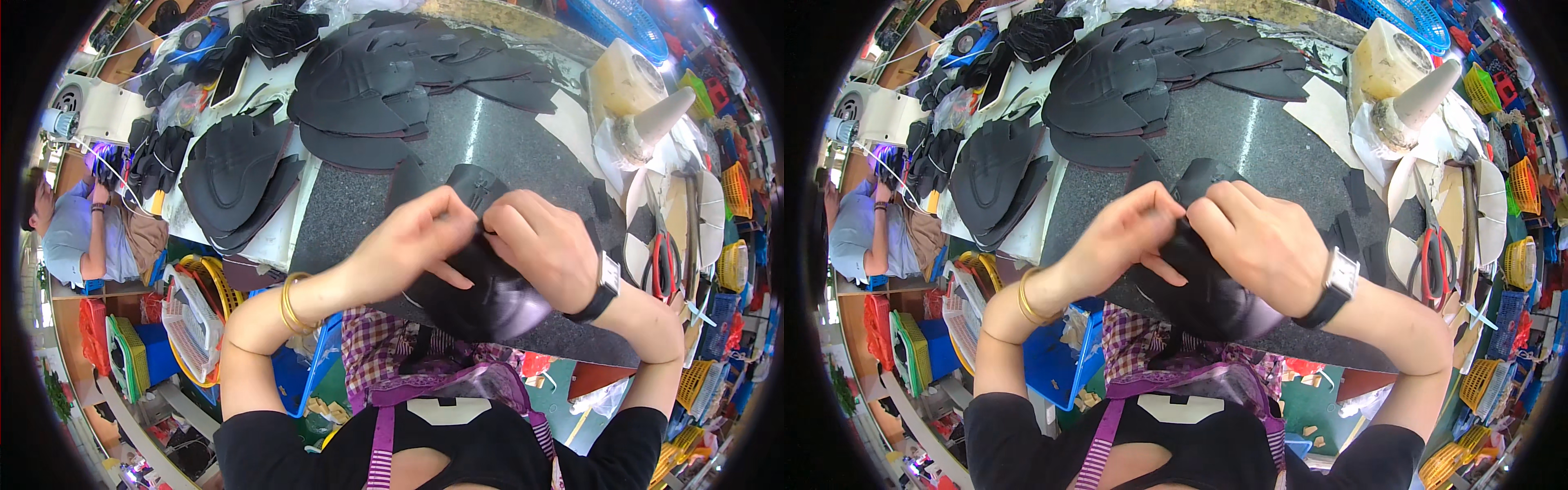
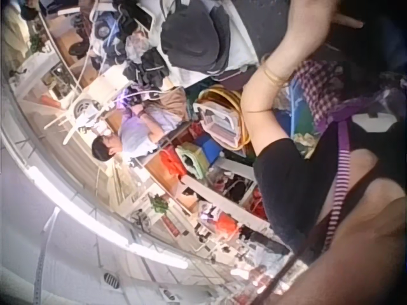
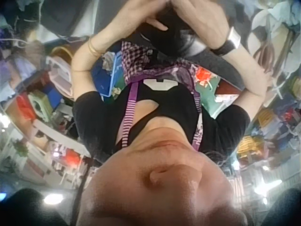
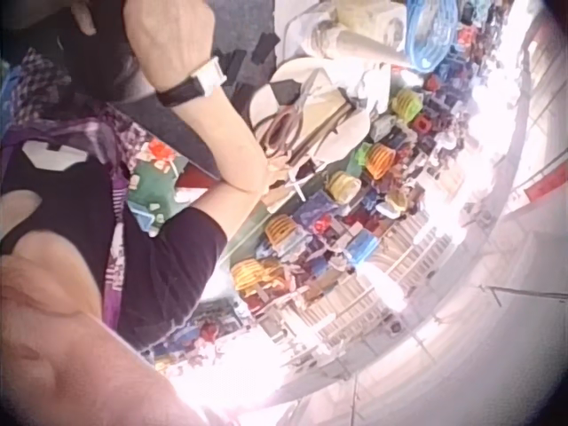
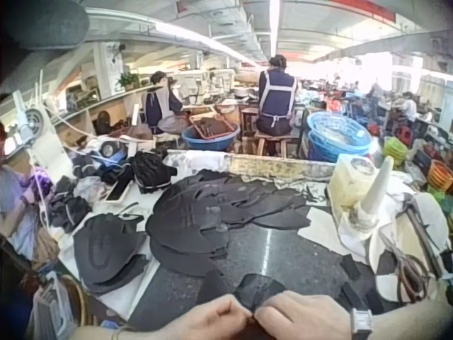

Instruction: The person attaches small strips to shoe upper pieces one at a time by hand, fitting and pressing each strip onto a shoe piece.

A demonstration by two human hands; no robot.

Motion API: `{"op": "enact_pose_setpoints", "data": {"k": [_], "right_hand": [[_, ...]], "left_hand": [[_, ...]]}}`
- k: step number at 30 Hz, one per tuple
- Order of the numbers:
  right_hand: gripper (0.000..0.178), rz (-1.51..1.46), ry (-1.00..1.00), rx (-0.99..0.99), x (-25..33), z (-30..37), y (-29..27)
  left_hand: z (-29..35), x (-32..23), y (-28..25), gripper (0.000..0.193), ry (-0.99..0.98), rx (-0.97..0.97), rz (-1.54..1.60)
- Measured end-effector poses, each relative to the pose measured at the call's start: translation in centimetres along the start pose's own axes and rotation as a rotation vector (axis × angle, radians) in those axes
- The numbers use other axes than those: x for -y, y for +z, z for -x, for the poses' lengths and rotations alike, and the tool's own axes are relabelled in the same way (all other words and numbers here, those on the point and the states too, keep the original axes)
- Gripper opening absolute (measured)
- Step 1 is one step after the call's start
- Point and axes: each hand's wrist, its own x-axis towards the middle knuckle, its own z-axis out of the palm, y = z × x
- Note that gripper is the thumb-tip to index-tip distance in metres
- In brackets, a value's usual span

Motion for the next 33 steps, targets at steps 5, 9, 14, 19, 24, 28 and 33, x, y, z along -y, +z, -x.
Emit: {"op": "enact_pose_setpoints", "data": {"k": [5,9,14,19,24,28,33], "right_hand": [[0.022,0.091,-0.177,-0.041,0.7,-0.1,0.2],[0.024,0.243,-0.277,-0.249,1.3,-0.3,-0.2],[0.041,-0.287,-0.085,-0.072,1.1,-0.1,-1.8],[0.029,-0.259,-0.024,-0.033,-0.1,-0.7,-1.5],[0.019,-0.419,-0.028,-0.115,0.0,-0.6,-0.9],[0.011,-0.635,0.376,0.007,0.0,-0.3,-1.6],[0.012,-1.152,0.764,0.099,-0.5,-0.2,-1.1]], "left_hand": [[-2.2,-0.5,-2.7,0.033,-0.375,0.183,0.213],[-2.6,-0.2,-2.6,0.023,-0.410,0.273,0.126],[-2.2,-0.6,-2.9,0.020,-0.414,0.320,0.112],[-2.5,-1.2,-1.8,0.027,-0.422,0.332,-0.049],[-2.2,-1.2,-1.2,0.029,-0.430,0.262,0.078],[-1.1,-1.5,-1.0,0.033,-0.265,0.117,0.340],[-0.1,-2.3,0.4,0.032,-0.206,0.086,-0.092]]}}
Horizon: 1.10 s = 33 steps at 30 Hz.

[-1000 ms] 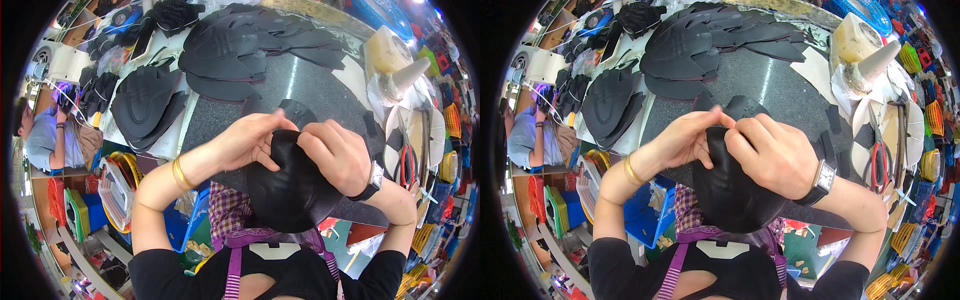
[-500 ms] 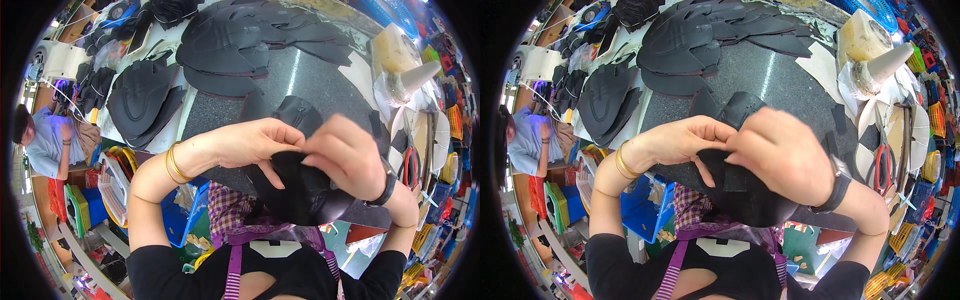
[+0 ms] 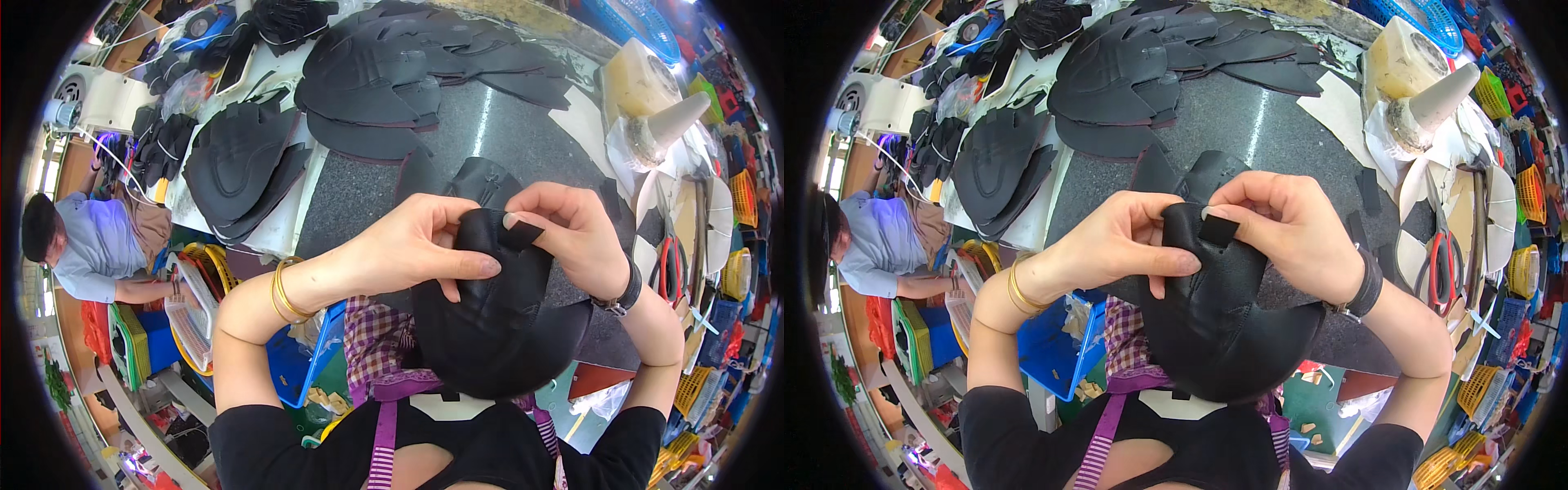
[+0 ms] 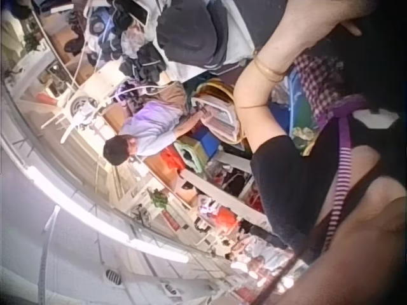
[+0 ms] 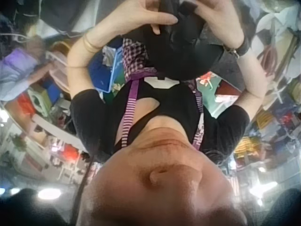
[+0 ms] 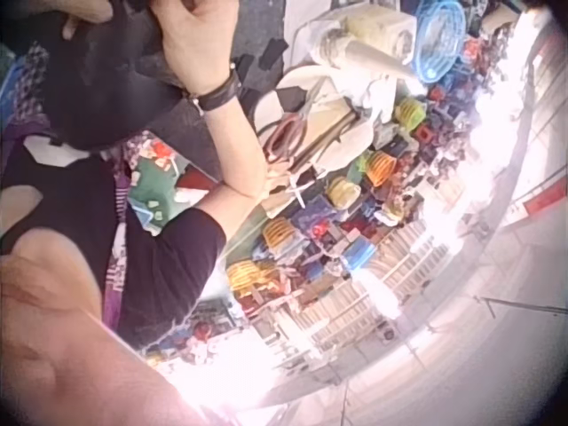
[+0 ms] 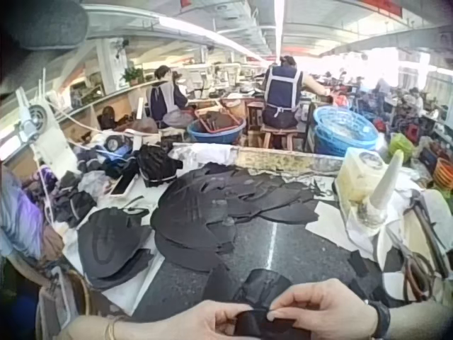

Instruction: The person attaches small strips to shoe upper pieces one at a time by hand, fitting and pressing each strip onto a shoe piece.

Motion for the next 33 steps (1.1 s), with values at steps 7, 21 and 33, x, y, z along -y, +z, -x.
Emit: {"op": "enact_pose_setpoints", "data": {"k": [7,21,33], "right_hand": [[0.013,0.544,-0.423,-0.042,2.5,1.1,-0.8],[0.015,0.564,-0.201,0.051,2.9,-0.3,-0.8],[0.018,0.522,-0.136,0.092,3.1,-1.8,-1.2]], "left_hand": [[0.6,-0.7,0.9,0.023,0.028,-0.097,-0.111],[0.1,0.7,0.2,0.022,0.028,-0.065,-0.148],[-0.1,0.3,0.0,0.026,-0.011,-0.073,-0.169]]}}
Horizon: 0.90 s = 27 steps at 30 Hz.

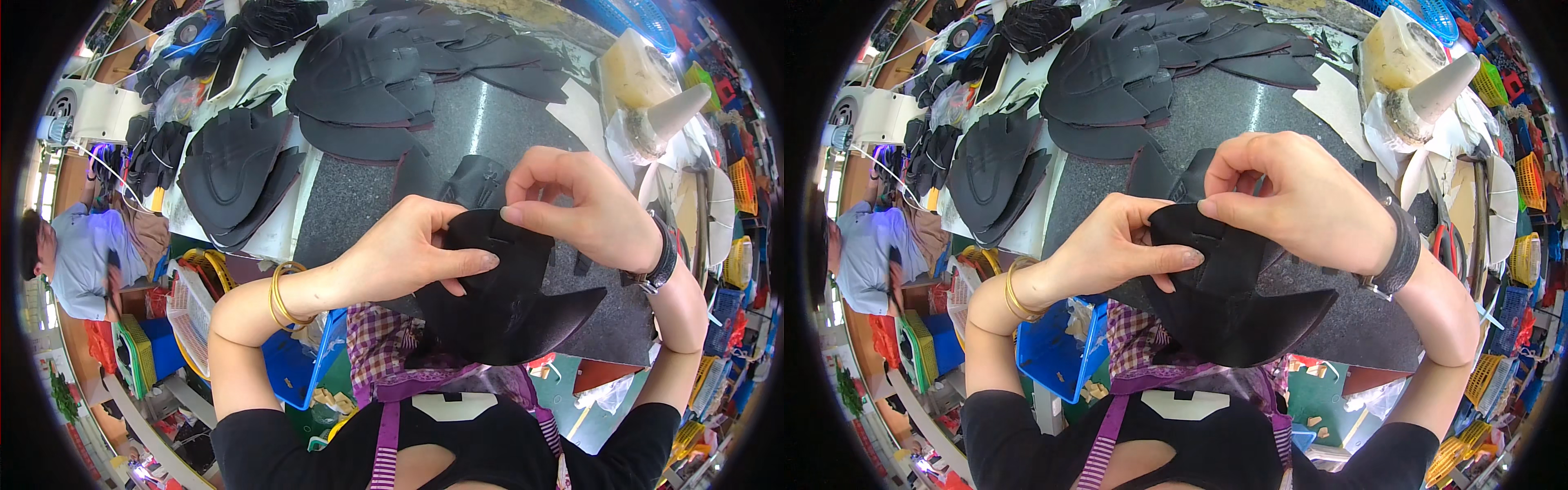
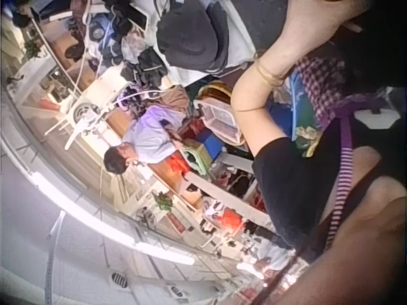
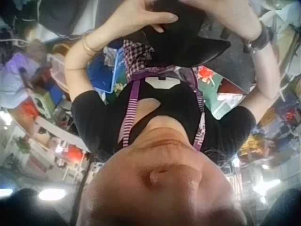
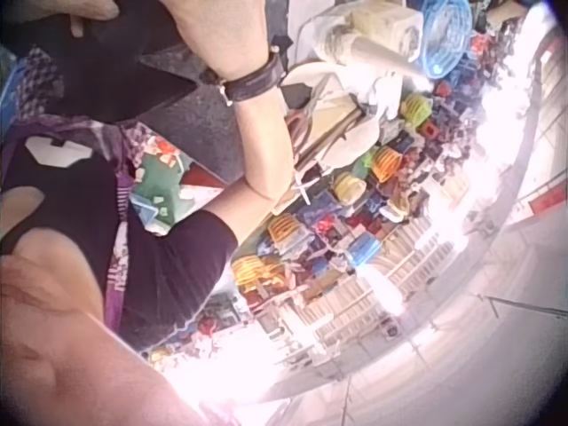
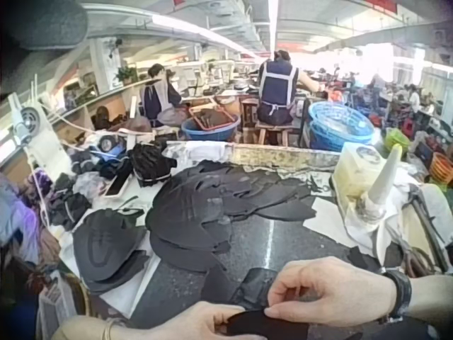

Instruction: The person attaches small strips to shoe upper pieces one at a time by hand, fitting and pressing each strip onto a shoe piece.

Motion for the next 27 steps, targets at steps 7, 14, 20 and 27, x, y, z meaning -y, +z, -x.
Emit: {"op": "enact_pose_setpoints", "data": {"k": [7,14,20,27], "right_hand": [[0.018,-0.096,0.059,0.017,0.2,-0.3,0.0],[0.018,-0.174,0.186,0.036,0.2,-0.3,-0.2],[0.017,-0.199,0.167,0.030,-0.3,-0.3,-0.1],[0.028,-0.263,0.163,0.040,-0.4,0.0,-0.3]], "left_hand": [[0.0,-0.1,0.0,0.024,0.007,0.021,-0.016],[0.2,-0.4,0.2,0.023,0.019,-0.014,-0.062],[0.0,-0.1,0.4,0.024,0.055,-0.019,-0.048],[-0.1,-0.3,0.6,0.023,0.090,-0.040,-0.114]]}}
